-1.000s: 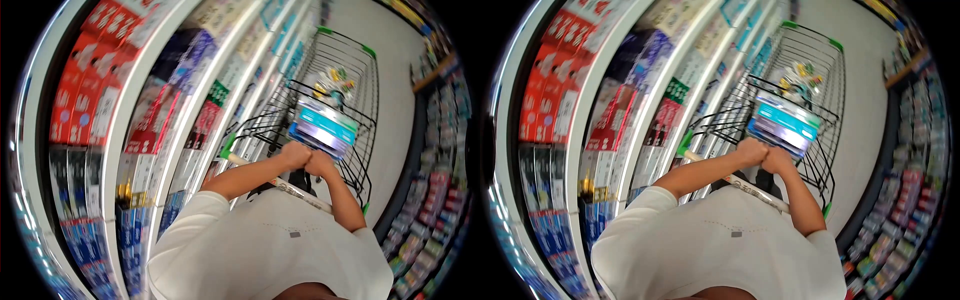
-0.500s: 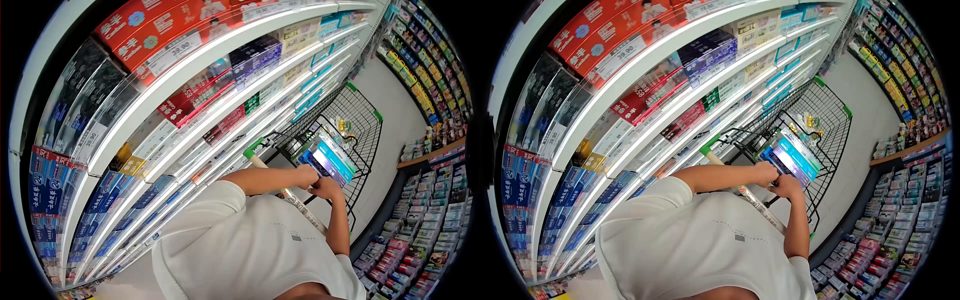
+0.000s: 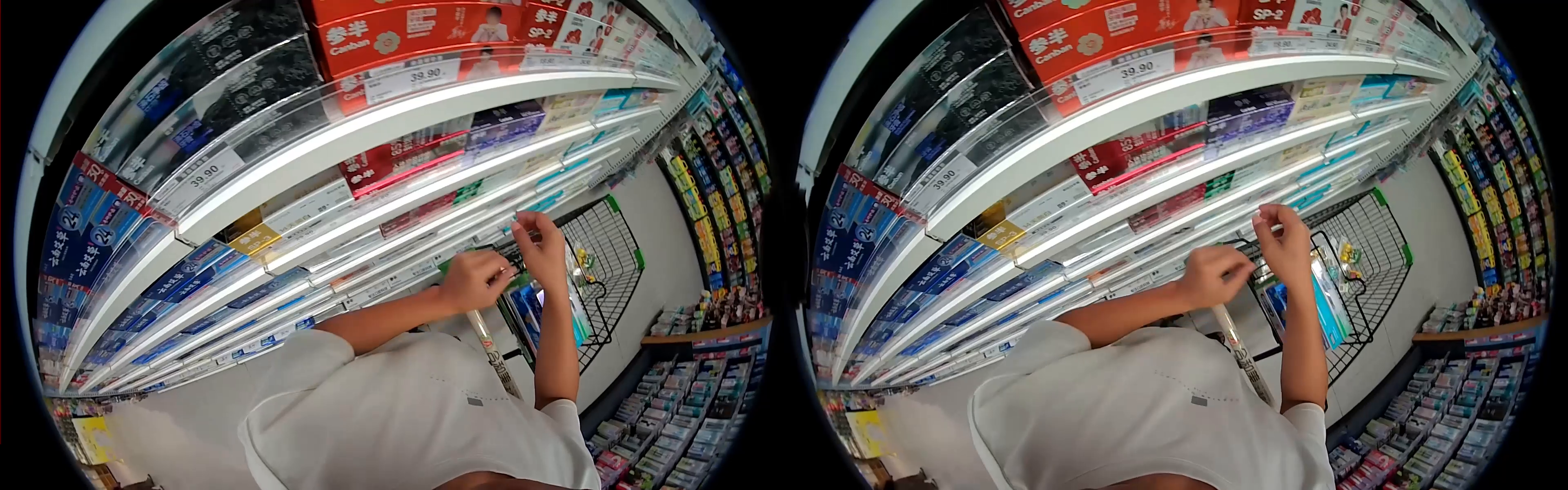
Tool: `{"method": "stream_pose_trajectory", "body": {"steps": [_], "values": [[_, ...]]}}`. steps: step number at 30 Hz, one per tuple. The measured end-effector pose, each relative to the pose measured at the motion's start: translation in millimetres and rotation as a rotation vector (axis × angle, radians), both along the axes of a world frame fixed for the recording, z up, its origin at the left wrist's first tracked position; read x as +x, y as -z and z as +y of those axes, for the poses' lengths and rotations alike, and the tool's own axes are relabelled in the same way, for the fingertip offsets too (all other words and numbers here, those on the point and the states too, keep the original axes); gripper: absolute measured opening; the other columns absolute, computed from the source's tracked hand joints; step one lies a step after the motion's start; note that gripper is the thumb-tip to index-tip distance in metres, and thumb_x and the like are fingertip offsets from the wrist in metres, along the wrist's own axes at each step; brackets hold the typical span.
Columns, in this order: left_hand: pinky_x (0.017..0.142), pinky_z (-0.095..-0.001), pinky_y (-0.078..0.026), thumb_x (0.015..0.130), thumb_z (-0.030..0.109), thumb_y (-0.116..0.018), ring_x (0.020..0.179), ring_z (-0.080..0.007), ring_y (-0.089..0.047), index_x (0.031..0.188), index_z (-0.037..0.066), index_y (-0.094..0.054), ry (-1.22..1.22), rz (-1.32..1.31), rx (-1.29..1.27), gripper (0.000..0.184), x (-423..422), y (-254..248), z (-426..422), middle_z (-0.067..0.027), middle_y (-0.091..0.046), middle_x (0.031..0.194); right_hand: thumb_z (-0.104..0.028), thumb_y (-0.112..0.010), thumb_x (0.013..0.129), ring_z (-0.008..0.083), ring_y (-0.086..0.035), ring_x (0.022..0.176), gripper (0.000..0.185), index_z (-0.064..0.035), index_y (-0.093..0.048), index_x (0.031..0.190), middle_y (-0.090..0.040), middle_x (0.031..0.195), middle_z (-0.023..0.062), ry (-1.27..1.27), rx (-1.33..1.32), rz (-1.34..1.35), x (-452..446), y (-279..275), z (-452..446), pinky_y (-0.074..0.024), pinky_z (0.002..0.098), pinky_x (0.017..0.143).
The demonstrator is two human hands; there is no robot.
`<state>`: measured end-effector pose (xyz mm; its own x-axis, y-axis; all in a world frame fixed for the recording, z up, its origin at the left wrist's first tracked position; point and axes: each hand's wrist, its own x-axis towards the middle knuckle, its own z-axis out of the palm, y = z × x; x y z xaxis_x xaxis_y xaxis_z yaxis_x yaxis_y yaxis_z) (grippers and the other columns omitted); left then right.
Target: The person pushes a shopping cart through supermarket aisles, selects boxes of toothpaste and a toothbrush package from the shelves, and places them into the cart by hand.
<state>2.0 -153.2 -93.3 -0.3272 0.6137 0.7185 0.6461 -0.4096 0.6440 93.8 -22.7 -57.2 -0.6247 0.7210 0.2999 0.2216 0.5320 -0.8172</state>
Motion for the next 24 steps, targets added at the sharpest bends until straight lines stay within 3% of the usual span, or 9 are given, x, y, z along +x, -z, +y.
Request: {"method": "stream_pose_trajectory", "body": {"steps": [2, 4, 5, 8, 11, 15, 19, 20, 24], "values": [[0.051, -0.0250, -0.048, 0.081, 0.001, -0.068, 0.056, -0.0110, -0.059, 0.089, 0.000, -0.063, -0.155, -0.296, 0.015, 0.009, -32.6, -5.8, -19.3, -0.0052, -0.061, 0.067, -0.015, -0.068, 0.083, 0.0185, -0.062, 0.088, 0.028, -0.0001, -0.063, 0.106, -0.066, 0.097, 0.0108, -0.027, 0.108, 0.079, -33.9, -12.1, -0.6, -0.0485, 0.0305, 0.069], [0.053, -0.0249, -0.046, 0.080, 0.000, -0.067, 0.058, -0.0127, -0.056, 0.102, 0.000, -0.059, -0.406, -0.204, 0.157, 0.024, -61.9, -30.0, -39.3, -0.0063, -0.060, 0.071, -0.012, -0.067, 0.082, 0.0197, -0.060, 0.098, 0.030, -0.0011, -0.062, 0.110, -0.065, 0.105, 0.0119, -0.051, 0.196, 0.169, -65.0, -25.9, 0.5, -0.0472, 0.0322, 0.079], [0.057, -0.0225, -0.046, 0.080, 0.000, -0.069, 0.067, -0.0104, -0.055, 0.111, 0.000, -0.055, -0.475, -0.169, 0.182, 0.034, -75.5, -32.1, -49.3, -0.0063, -0.059, 0.083, -0.011, -0.067, 0.082, 0.0192, -0.060, 0.098, 0.030, -0.0010, -0.062, 0.110, -0.065, 0.106, 0.0112, -0.049, 0.152, 0.249, -80.2, -28.6, 3.5, -0.0473, 0.0321, 0.079], [0.084, -0.0383, -0.041, 0.077, 0.009, -0.071, 0.098, -0.0246, -0.046, 0.118, -0.005, -0.047, -0.830, 0.160, 0.195, 0.050, -104.5, -60.6, -76.1, -0.0174, -0.050, 0.105, -0.006, -0.064, 0.082, 0.0176, -0.059, 0.099, 0.030, -0.0009, -0.062, 0.112, -0.065, 0.110, 0.0095, -0.054, -0.007, 0.426, -115.6, -37.4, 10.6, -0.0471, 0.0315, 0.081], [0.091, -0.0476, -0.029, 0.076, 0.021, -0.072, 0.102, -0.0339, -0.038, 0.115, -0.008, -0.044, -1.043, 0.275, -0.077, 0.057, -116.9, -79.3, -87.6, -0.0222, -0.044, 0.108, -0.002, -0.061, 0.078, 0.0195, -0.056, 0.104, 0.042, -0.0004, -0.058, 0.120, -0.061, 0.117, 0.0107, -0.023, -0.030, 0.400, -135.6, -44.9, 12.1, -0.0430, 0.0312, 0.089], [0.086, -0.0491, -0.029, 0.073, 0.031, -0.073, 0.097, -0.0361, -0.037, 0.111, -0.008, -0.044, -1.007, 0.236, -0.327, 0.061, -124.6, -75.0, -86.2, -0.0225, -0.043, 0.104, -0.006, -0.063, 0.077, 0.0227, -0.048, 0.112, 0.052, 0.0015, -0.051, 0.127, -0.053, 0.129, 0.0135, -0.046, 0.003, 0.206, -150.8, -42.2, 13.5, -0.0368, 0.0328, 0.096], [0.089, -0.0498, -0.029, 0.072, 0.030, -0.073, 0.100, -0.0363, -0.037, 0.113, -0.009, -0.043, -0.952, 0.256, -0.264, 0.064, -121.8, -73.0, -77.1, -0.0223, -0.042, 0.108, -0.007, -0.065, 0.079, 0.0215, -0.045, 0.116, 0.055, 0.0029, -0.046, 0.131, -0.052, 0.132, 0.0131, -0.180, -0.097, 0.271, -154.8, -46.7, 3.7, -0.0322, 0.0320, 0.099], [0.089, -0.0498, -0.029, 0.072, 0.030, -0.073, 0.100, -0.0363, -0.037, 0.113, -0.009, -0.043, -0.968, 0.258, -0.268, 0.064, -120.7, -73.7, -75.8, -0.0223, -0.042, 0.108, -0.009, -0.066, 0.078, 0.0275, -0.045, 0.122, 0.054, 0.0025, -0.047, 0.128, -0.050, 0.130, 0.0176, -0.176, -0.126, 0.277, -152.5, -51.7, 0.0, -0.0316, 0.0355, 0.103], [0.098, -0.0528, -0.025, 0.072, 0.026, -0.073, 0.113, -0.0413, -0.033, 0.124, -0.011, -0.036, -0.894, 0.151, -0.215, 0.074, -107.3, -70.0, -75.3, -0.0260, -0.036, 0.122, -0.017, -0.071, 0.081, 0.0244, -0.045, 0.121, 0.058, 0.0026, -0.045, 0.129, -0.050, 0.128, 0.0149, -0.114, -0.097, 0.257, -136.1, -55.5, -13.0, -0.0298, 0.0349, 0.104]]}}
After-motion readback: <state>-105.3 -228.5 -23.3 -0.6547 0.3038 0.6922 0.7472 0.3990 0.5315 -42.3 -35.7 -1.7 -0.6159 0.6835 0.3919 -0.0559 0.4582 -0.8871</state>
